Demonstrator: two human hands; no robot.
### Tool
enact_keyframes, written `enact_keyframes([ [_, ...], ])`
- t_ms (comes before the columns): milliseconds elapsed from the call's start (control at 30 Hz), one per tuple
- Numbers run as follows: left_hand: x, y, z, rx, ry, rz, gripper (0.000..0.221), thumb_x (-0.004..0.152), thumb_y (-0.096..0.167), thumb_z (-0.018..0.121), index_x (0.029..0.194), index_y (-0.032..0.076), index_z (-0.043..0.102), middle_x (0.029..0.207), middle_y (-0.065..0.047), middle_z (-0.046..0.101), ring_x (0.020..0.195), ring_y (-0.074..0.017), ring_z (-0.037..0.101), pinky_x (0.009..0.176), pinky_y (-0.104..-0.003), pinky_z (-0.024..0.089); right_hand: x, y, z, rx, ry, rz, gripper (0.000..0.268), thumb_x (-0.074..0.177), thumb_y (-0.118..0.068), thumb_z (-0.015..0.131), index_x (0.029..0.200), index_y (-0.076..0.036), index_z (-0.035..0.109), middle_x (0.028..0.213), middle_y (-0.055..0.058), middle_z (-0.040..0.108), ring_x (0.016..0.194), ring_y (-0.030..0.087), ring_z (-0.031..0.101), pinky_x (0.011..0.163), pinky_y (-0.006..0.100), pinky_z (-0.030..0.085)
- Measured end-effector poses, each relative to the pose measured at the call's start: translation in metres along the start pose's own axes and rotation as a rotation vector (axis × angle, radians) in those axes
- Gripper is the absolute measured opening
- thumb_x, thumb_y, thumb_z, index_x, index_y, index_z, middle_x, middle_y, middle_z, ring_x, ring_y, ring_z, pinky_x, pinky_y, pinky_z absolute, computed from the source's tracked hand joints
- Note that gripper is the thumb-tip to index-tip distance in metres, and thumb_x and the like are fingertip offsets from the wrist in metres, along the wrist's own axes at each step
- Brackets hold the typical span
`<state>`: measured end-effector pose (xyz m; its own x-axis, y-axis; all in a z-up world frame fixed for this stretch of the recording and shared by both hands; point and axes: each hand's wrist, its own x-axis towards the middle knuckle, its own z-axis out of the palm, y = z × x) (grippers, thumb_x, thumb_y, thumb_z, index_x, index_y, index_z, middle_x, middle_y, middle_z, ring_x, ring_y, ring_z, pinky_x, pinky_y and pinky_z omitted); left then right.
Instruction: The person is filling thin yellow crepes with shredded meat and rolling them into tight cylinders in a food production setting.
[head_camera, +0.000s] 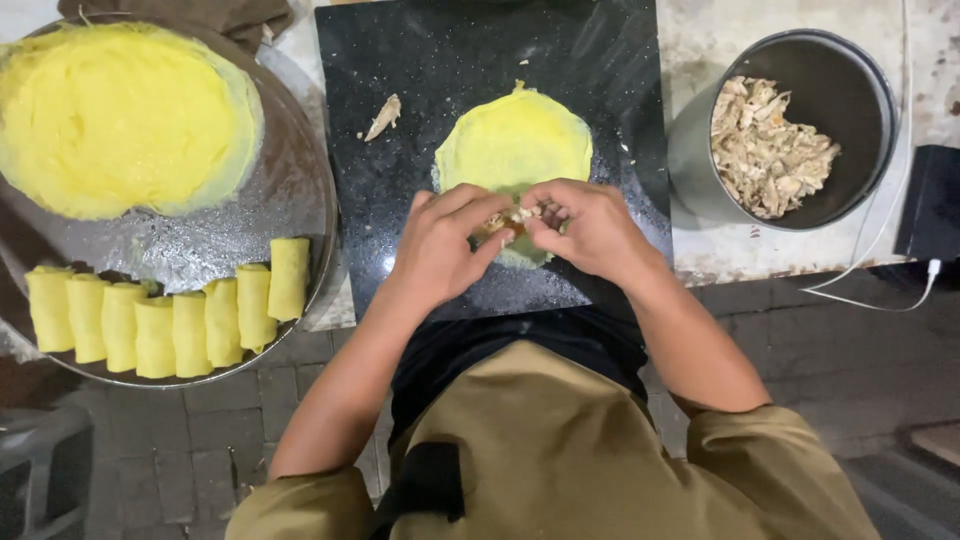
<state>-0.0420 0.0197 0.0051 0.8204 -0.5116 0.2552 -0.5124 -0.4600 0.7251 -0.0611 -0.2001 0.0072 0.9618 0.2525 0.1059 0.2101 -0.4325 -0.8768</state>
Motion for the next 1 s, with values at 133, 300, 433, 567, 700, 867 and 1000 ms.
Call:
enact_keyframes([
  [133, 0.008, 0.007, 0.006, -0.026, 0.028, 0.035, 0.031, 0.087, 0.013, 0.076, 0.117, 0.013, 0.070, 0.108, -0.006, 0.071, 0.096, -0.0222, 0.068, 0.079, -0.032, 0.039, -0.001, 0.007, 0.007, -0.004, 0.025, -0.030, 0.021, 0.076, 0.006, 0.076, 0.097, 0.002, 0.073, 0.072, 0.014, 0.069, 0.061, 0.021, 0.064, 0.056, 0.035, 0.057],
  [300, 0.007, -0.006, 0.021, -0.157, 0.032, 0.019, 0.022, 0.086, 0.008, 0.074, 0.107, 0.010, 0.073, 0.091, -0.006, 0.075, 0.077, -0.0223, 0.070, 0.074, -0.031, 0.043, -0.007, 0.029, 0.016, 0.093, 0.172, -0.086, 0.022, 0.074, 0.007, 0.077, 0.095, 0.000, 0.075, 0.066, 0.008, 0.066, 0.060, 0.013, 0.062, 0.052, 0.029, 0.053],
  [433, 0.011, 0.000, 0.025, -0.237, 0.067, 0.028, 0.016, 0.084, 0.001, 0.073, 0.100, 0.005, 0.073, 0.065, -0.008, 0.063, 0.062, -0.0262, 0.065, 0.064, -0.034, 0.050, -0.005, 0.024, 0.017, 0.158, 0.203, -0.133, 0.020, 0.074, 0.012, 0.070, 0.091, 0.002, 0.075, 0.063, 0.011, 0.064, 0.057, 0.014, 0.058, 0.051, 0.030, 0.049],
  [567, 0.015, -0.001, 0.032, -0.264, 0.113, 0.064, 0.013, 0.086, 0.000, 0.069, 0.096, 0.008, 0.072, 0.065, -0.005, 0.062, 0.061, -0.0203, 0.063, 0.059, -0.029, 0.052, -0.005, 0.034, 0.015, 0.229, 0.230, -0.118, 0.021, 0.073, 0.011, 0.072, 0.091, 0.000, 0.074, 0.060, 0.008, 0.062, 0.057, 0.009, 0.055, 0.050, 0.027, 0.046],
  [700, 0.023, 0.005, 0.025, -0.275, 0.149, 0.098, 0.011, 0.087, -0.002, 0.066, 0.095, 0.005, 0.071, 0.065, -0.008, 0.061, 0.058, -0.0227, 0.062, 0.054, -0.030, 0.052, -0.006, 0.026, 0.011, 0.310, 0.214, -0.044, 0.022, 0.077, 0.012, 0.073, 0.097, 0.005, 0.072, 0.069, 0.011, 0.066, 0.064, 0.010, 0.059, 0.056, 0.028, 0.051],
  [867, 0.020, 0.001, 0.024, -0.153, 0.113, 0.167, 0.011, 0.091, -0.002, 0.062, 0.098, 0.000, 0.070, 0.071, -0.013, 0.064, 0.068, -0.0287, 0.066, 0.063, -0.034, 0.056, -0.002, 0.012, 0.003, 0.119, 0.192, -0.136, 0.013, 0.081, 0.009, 0.072, 0.094, 0.004, 0.073, 0.068, 0.016, 0.066, 0.057, 0.020, 0.061, 0.052, 0.035, 0.052],
  [1000, 0.016, 0.007, 0.023, -0.022, 0.105, 0.237, 0.013, 0.095, 0.000, 0.057, 0.102, 0.000, 0.068, 0.076, -0.013, 0.063, 0.073, -0.0293, 0.066, 0.066, -0.036, 0.057, -0.003, 0.030, 0.006, 0.058, 0.183, -0.116, 0.009, 0.082, 0.004, 0.074, 0.090, 0.000, 0.072, 0.063, 0.011, 0.062, 0.055, 0.018, 0.058, 0.048, 0.035, 0.047],
])
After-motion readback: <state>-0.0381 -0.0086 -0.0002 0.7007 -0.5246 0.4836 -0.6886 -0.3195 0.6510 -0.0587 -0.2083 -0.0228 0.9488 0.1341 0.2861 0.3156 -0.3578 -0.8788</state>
